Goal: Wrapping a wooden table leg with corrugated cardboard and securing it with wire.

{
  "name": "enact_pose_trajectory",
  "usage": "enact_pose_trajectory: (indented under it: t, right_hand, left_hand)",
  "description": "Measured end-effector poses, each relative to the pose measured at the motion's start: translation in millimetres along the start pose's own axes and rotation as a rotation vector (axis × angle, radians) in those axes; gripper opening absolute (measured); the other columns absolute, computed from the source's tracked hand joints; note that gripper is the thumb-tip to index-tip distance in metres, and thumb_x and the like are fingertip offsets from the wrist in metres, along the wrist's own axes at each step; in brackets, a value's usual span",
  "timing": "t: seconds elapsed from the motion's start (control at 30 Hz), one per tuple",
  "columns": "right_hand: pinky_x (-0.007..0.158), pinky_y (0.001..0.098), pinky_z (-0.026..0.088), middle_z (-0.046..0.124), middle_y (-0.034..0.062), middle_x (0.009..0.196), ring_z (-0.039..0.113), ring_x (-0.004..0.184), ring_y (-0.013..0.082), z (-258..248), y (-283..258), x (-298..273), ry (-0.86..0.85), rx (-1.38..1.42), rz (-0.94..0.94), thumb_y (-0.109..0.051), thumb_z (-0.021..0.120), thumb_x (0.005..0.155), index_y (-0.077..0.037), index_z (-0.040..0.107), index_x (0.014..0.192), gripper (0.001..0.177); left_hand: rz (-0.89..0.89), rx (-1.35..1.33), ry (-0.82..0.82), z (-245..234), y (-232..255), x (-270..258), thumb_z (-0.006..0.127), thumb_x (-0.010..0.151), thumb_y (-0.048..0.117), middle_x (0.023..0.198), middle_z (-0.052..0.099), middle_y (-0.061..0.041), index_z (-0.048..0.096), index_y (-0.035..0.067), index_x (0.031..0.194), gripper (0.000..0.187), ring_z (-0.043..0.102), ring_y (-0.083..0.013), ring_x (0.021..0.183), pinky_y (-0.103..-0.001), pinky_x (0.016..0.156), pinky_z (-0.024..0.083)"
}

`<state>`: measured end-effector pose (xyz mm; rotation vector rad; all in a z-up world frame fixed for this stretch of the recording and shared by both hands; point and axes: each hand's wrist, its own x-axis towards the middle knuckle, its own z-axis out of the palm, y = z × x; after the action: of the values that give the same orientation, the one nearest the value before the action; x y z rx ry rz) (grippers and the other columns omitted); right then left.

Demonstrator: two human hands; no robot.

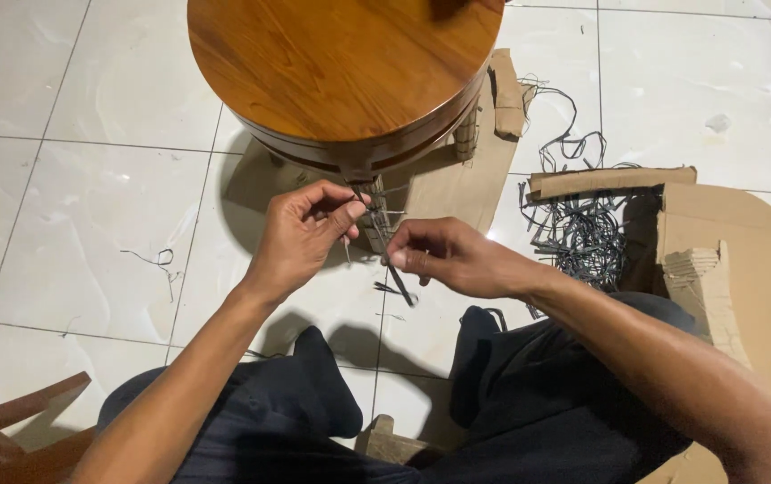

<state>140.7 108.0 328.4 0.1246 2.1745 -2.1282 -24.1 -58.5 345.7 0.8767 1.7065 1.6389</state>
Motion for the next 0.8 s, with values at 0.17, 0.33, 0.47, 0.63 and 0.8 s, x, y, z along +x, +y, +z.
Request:
enact_pose_trajectory:
  t: [0.17,0.33,0.47,0.63,0.8]
  right_hand:
    - [0.098,0.0451,0.053,0.064,0.0132,0.115,0.062,0.113,0.0261,5.9,-6.7,-2.3,0.027,-0.099,-0.125,-0.027,0.069,0.098,-0.002,0.066,0.119,0.033]
    - [0.090,0.0345,0.056,0.072,0.0061,0.088,0.068,0.091,0.0160,-9.4,0.4,-8.2,0.075,0.058,-0.042,-0.028,0.054,0.107,-0.005,0.070,0.100,0.029]
    - [0.072,0.0294,0.054,0.069,0.0048,0.064,0.066,0.067,0.0127,-28.6,-8.0,-26.1,0.233,-0.016,-0.048,-0.028,0.047,0.110,-0.006,0.070,0.092,0.037]
    - [0.070,0.0350,0.056,0.070,0.0053,0.066,0.070,0.068,0.0221,-39.0,8.0,-34.8,0.318,-0.371,-0.084,-0.029,0.053,0.106,-0.014,0.071,0.093,0.027]
    - [0.070,0.0573,0.056,0.076,0.0179,0.083,0.073,0.081,0.0452,-25.6,7.7,-44.4,0.267,-0.625,-0.123,-0.027,0.050,0.104,-0.009,0.065,0.103,0.023]
  left_hand:
    - [-0.007,-0.094,-0.058,11.8,5.1,1.7,0.075,0.092,0.009,0.090,0.071,-0.016,0.071,-0.005,0.104,0.019,0.071,-0.0142,0.069,-0.023,0.063,0.064]
    - [0.012,0.009,-0.097,-2.1,5.5,16.8,0.076,0.092,0.010,0.094,0.073,-0.017,0.070,-0.005,0.104,0.020,0.070,-0.0138,0.069,-0.024,0.063,0.064]
    - [-0.103,0.265,-0.157,-11.4,26.2,23.5,0.073,0.089,0.003,0.074,0.071,-0.015,0.075,-0.005,0.103,0.016,0.064,-0.0147,0.063,-0.027,0.060,0.060]
    - [0.335,0.633,-0.163,1.3,-1.4,29.3,0.074,0.086,0.011,0.109,0.070,-0.011,0.073,0.013,0.122,0.036,0.069,-0.0285,0.102,-0.039,0.088,0.055]
    - [0.408,0.487,-0.420,64.2,1.2,9.7,0.074,0.084,0.027,0.131,0.067,-0.020,0.056,0.006,0.143,0.066,0.062,-0.0396,0.124,-0.053,0.104,0.047]
